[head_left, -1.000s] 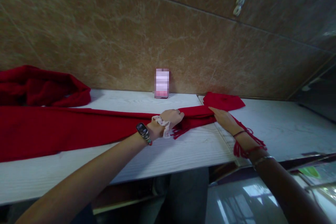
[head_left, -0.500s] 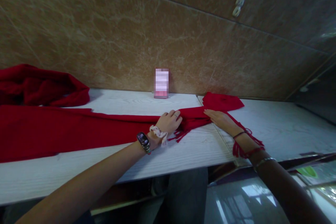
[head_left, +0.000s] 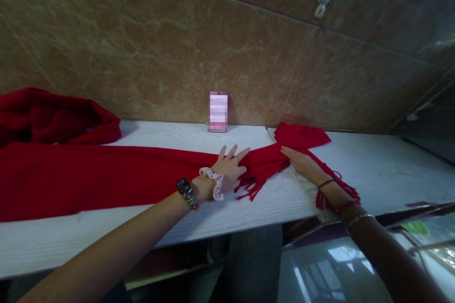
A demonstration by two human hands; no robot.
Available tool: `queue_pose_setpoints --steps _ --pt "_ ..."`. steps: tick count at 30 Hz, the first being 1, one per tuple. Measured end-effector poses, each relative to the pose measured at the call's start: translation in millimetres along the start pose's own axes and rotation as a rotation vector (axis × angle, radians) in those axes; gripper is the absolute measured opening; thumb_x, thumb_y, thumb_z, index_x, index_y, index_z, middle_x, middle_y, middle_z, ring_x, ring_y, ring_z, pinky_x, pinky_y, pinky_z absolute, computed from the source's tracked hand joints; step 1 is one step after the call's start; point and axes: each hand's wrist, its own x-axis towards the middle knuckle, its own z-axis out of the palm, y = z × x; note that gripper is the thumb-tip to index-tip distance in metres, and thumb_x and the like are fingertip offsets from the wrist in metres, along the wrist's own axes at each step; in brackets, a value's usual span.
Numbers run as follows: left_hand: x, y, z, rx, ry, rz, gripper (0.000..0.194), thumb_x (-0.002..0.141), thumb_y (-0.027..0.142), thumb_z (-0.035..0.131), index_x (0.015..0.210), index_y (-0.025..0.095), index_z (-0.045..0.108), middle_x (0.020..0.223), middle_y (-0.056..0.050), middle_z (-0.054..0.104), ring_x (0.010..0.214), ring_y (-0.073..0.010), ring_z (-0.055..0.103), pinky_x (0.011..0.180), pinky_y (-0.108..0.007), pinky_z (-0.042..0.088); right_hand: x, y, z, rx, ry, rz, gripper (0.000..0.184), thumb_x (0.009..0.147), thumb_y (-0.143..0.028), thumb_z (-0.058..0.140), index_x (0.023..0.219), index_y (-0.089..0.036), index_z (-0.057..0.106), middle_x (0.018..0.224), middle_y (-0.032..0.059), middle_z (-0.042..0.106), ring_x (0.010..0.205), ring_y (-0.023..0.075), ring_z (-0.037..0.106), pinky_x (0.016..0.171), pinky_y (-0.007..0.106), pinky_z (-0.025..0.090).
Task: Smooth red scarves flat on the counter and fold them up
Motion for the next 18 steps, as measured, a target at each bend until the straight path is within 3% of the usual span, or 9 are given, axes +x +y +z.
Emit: queue_pose_setpoints --steps 5,9,11,15,18 --pt "9 0 -9.3 0.037 -0.058 -0.098 0.02 0.079 0.016 0.048 0.098 0.02 0.054 0.114 -0.008 0.048 0.092 -0.0207 0.053 0.069 -0.032 0.048 1 -1 -6 0.031 -0.049 0.006 0.049 0.077 -0.001 0.031 0.122 -0.012 0.047 0.126 0.0111 0.05 0.119 0.0163 0.042 0.099 0.034 0.038" --pt "8 14 -25.2 0.186 -0.02 -0.044 0.026 0.085 0.012 0.037 0.107 0.02 0.049 0.111 -0.01 0.05 0.097 -0.0226 0.052 0.064 -0.031 0.05 3 0 -7 0.067 -0.074 0.062 0.051 0.075 0.001 0.031 0.12 -0.012 0.049 0.123 0.0106 0.053 0.114 0.0165 0.048 0.098 0.034 0.04" --pt "7 21 -28.4 0.199 -0.058 -0.052 0.028 0.086 0.011 0.035 0.11 0.02 0.046 0.104 -0.009 0.054 0.094 -0.022 0.054 0.066 -0.032 0.05 4 -1 -8 0.081 -0.082 0.08 0.051 0.074 0.0 0.032 0.12 -0.013 0.049 0.122 0.0094 0.054 0.112 0.0165 0.05 0.097 0.033 0.04" --pt "7 29 -24.4 0.124 -0.189 -0.111 0.025 0.082 0.012 0.043 0.105 0.018 0.049 0.099 -0.008 0.057 0.09 -0.0232 0.057 0.069 -0.035 0.05 6 -4 -11 0.085 -0.116 0.082 0.051 0.075 0.0 0.032 0.122 -0.014 0.048 0.124 0.0094 0.053 0.113 0.0161 0.049 0.097 0.033 0.04" --pt "7 34 -15.5 0.059 -0.191 -0.095 0.026 0.079 0.013 0.047 0.105 0.019 0.048 0.104 -0.008 0.054 0.093 -0.0235 0.056 0.065 -0.033 0.05 5 -5 -10 0.062 -0.139 0.072 0.05 0.077 0.0 0.032 0.123 -0.012 0.047 0.125 0.0118 0.051 0.114 0.0167 0.048 0.097 0.033 0.039"
